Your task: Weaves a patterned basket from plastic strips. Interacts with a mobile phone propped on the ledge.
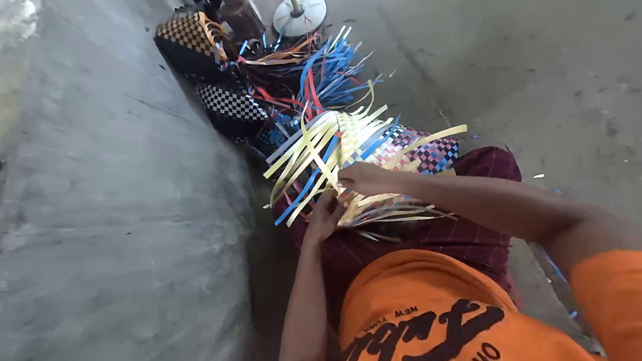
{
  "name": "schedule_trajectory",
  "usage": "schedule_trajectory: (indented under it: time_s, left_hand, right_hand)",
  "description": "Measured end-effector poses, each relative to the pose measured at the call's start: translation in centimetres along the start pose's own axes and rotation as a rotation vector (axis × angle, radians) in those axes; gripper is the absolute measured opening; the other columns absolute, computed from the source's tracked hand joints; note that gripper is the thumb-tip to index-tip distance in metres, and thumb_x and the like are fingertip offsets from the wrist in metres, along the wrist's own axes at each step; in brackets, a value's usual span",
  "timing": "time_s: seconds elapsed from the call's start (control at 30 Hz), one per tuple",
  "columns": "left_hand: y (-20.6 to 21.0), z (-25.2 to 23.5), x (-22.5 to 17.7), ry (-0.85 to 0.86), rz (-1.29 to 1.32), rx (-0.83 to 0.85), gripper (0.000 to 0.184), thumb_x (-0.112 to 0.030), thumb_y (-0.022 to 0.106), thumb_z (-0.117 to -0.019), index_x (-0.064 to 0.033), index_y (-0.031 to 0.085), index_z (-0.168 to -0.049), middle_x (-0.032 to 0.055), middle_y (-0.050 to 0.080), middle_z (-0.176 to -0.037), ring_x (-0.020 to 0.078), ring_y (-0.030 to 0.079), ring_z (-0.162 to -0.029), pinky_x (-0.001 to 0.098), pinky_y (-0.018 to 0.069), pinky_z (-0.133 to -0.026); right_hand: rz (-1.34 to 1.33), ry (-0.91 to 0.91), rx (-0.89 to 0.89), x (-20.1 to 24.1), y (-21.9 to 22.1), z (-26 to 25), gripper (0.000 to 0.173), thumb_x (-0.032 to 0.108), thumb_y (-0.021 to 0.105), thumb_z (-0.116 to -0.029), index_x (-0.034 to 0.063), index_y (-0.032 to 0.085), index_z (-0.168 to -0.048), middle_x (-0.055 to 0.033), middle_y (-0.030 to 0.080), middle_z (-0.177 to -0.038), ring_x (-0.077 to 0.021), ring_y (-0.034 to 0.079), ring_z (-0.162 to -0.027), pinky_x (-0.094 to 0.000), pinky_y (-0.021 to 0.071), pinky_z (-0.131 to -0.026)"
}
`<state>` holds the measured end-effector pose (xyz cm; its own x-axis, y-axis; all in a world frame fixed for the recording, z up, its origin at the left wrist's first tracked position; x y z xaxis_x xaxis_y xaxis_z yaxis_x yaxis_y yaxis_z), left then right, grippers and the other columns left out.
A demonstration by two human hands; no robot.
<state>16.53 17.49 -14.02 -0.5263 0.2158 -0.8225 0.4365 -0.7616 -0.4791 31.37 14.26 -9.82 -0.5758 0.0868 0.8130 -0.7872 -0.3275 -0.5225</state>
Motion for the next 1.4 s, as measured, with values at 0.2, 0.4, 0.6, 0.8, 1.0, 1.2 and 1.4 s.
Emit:
schedule_trajectory:
  time_s: [0.2,0.4,0.6,0.8,1.0,1.2,1.4]
  left_hand:
    - [-0.2,-0.4,-0.2,-0.035,-0.083,-0.031,0.023,-0.010,0.054,-0.1039,0.0077,0.068,-0.107,0.0192,0.063,-0.116,0.0217,0.062,-0.106,0.0377,0.0517,-0.096]
    - [0.2,-0.8,-0.4,-0.072,-0.010,-0.101,0.020,-0.011,0.056,-0.1036,0.0051,0.068,-0.101,0.0133,0.064,-0.107,0.0148,0.063,-0.096,0.0328,0.0534,-0.089]
    - [0.4,-0.6,-2.2,-0.088,-0.225,-0.233,0.026,-0.014,0.058,-0.1031,0.0076,0.070,-0.097,0.0203,0.066,-0.105,0.0268,0.063,-0.099,0.0431,0.0512,-0.093]
    - [1.0,-0.2,-2.9,-0.119,-0.270,-0.368,0.047,-0.021,0.067,-0.0997,0.0110,0.053,-0.131,0.0226,0.068,-0.105,0.0302,0.069,-0.095,0.0456,0.0566,-0.089]
    - [0.8,0.1,-4.5,0.106,-0.614,-0.603,0.034,-0.019,0.079,-0.0843,0.0067,0.073,-0.105,0.0314,0.062,-0.115,0.0531,0.056,-0.114,0.0690,0.0402,-0.100]
    - [0.8,-1.7,-3.6,-0.025,-0.553,-0.302,0.037,-0.019,0.069,-0.0945,0.0087,0.068,-0.119,0.0299,0.067,-0.116,0.0447,0.065,-0.113,0.0599,0.0492,-0.101]
    - [0.2,-2.1,-2.2,-0.149,-0.192,-0.171,0.036,-0.016,0.066,-0.0995,0.0066,0.065,-0.127,0.0241,0.066,-0.124,0.0314,0.063,-0.118,0.0471,0.0486,-0.107]
  right_hand:
    - [0.299,0.080,-0.001,-8.2,-6.5,4.0,0.031,0.021,0.048,-0.1098,-0.0011,0.069,-0.115,-0.0237,0.069,-0.104,-0.0433,0.067,-0.101,-0.0645,0.0489,-0.088]
    - [0.316,0.343,-0.050,-14.1,-10.8,5.7,0.034,0.025,0.046,-0.1108,0.0019,0.071,-0.115,-0.0224,0.070,-0.106,-0.0431,0.066,-0.104,-0.0661,0.0472,-0.089]
    - [0.581,0.281,-0.352,-10.5,-11.2,3.7,0.023,0.012,0.068,-0.0969,0.0011,0.072,-0.117,-0.0303,0.057,-0.131,-0.0529,0.046,-0.130,-0.0704,0.0354,-0.102]
    - [0.305,0.005,-0.259,-1.9,-5.7,0.5,0.029,0.017,0.056,-0.1047,0.0043,0.068,-0.128,-0.0212,0.068,-0.121,-0.0409,0.064,-0.114,-0.0600,0.0494,-0.096]
    - [-0.159,0.053,-0.033,-0.2,-0.4,-1.9,0.030,0.019,0.056,-0.1064,-0.0045,0.063,-0.124,-0.0244,0.067,-0.108,-0.0372,0.066,-0.101,-0.0550,0.0508,-0.092]
    - [-0.153,-0.178,-0.266,-0.4,-0.4,0.2,0.026,0.021,0.061,-0.1034,-0.0040,0.067,-0.100,-0.0182,0.066,-0.088,-0.0318,0.067,-0.085,-0.0515,0.0535,-0.078]
    - [0.381,-0.285,-0.528,-5.6,-3.1,0.3,0.037,0.027,0.059,-0.1023,0.0139,0.065,-0.136,-0.0227,0.061,-0.132,-0.0460,0.054,-0.128,-0.0670,0.0355,-0.111]
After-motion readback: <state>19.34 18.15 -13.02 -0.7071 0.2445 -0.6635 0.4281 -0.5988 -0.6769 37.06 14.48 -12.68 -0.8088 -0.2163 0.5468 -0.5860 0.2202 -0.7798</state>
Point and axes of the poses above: each hand's wrist, its own z-axis away from the middle knuckle, its own y-axis out of the palm, x = y × z, the point moved 6 cm from there along -z, towards the middle knuckle
